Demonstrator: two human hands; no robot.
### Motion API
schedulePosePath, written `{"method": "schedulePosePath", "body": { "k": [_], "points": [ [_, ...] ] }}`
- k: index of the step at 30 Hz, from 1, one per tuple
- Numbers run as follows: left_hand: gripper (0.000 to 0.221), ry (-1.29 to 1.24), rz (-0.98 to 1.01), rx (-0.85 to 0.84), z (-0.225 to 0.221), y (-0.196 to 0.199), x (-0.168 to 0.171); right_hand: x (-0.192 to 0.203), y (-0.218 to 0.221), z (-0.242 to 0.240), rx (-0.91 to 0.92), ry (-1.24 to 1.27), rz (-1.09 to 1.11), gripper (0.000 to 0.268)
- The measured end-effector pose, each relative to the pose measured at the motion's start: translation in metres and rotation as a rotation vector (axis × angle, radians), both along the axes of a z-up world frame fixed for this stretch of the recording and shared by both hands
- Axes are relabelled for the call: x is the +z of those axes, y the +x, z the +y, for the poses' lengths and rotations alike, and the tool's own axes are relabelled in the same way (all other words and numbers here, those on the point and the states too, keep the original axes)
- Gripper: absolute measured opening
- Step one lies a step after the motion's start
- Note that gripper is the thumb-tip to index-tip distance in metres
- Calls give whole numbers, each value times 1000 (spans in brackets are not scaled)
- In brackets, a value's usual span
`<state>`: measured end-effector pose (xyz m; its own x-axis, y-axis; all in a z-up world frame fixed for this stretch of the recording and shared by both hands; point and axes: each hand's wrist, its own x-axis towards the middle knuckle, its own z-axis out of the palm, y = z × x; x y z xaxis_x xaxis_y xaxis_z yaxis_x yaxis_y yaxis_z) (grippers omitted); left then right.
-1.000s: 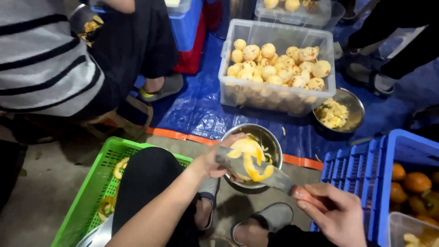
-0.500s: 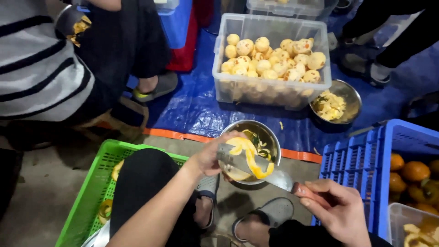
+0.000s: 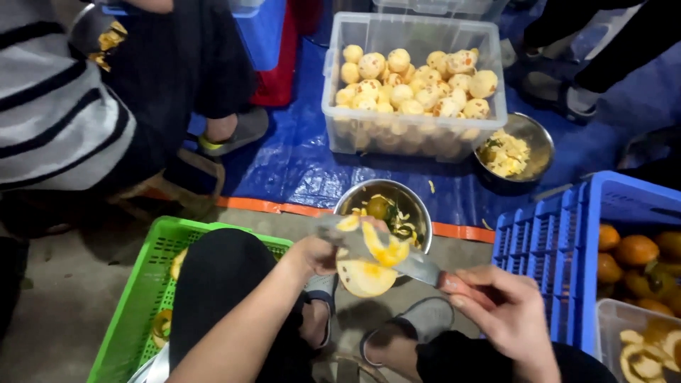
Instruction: A person uses a handheld peeler to remove the skin from various fruits, placing the peeled fruit and skins into separate containers.
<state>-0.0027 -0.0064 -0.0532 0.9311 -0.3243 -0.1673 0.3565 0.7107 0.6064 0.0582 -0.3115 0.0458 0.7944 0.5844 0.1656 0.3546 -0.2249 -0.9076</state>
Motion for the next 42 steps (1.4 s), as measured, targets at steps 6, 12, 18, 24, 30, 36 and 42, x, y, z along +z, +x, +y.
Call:
{"method": "schedulePosePath", "body": {
  "k": [6, 12, 18, 24, 30, 36, 42],
  "points": [
    [66, -7, 83, -19, 6, 0, -6, -16, 1, 3, -80, 20, 128, 30],
    [78, 143, 406, 477, 17, 11, 56, 1, 6, 20, -353, -225, 420, 20],
    [65, 110, 426, 866, 44, 6, 84, -122, 10, 48, -253, -1043, 268, 34],
    [59, 163, 356, 852, 47, -22, 116, -141, 4, 61, -290, -1030, 481, 32],
    [38, 298, 222, 811, 48, -27, 116, -115, -1, 71, -338, -1037, 397, 37],
    [41, 236, 238, 829, 49, -18, 88, -139, -20, 74, -582, -337, 780, 40],
    [41, 291, 274, 844, 45, -21, 109, -272, -55, 35, -500, -503, 1017, 69]
  ]
}}
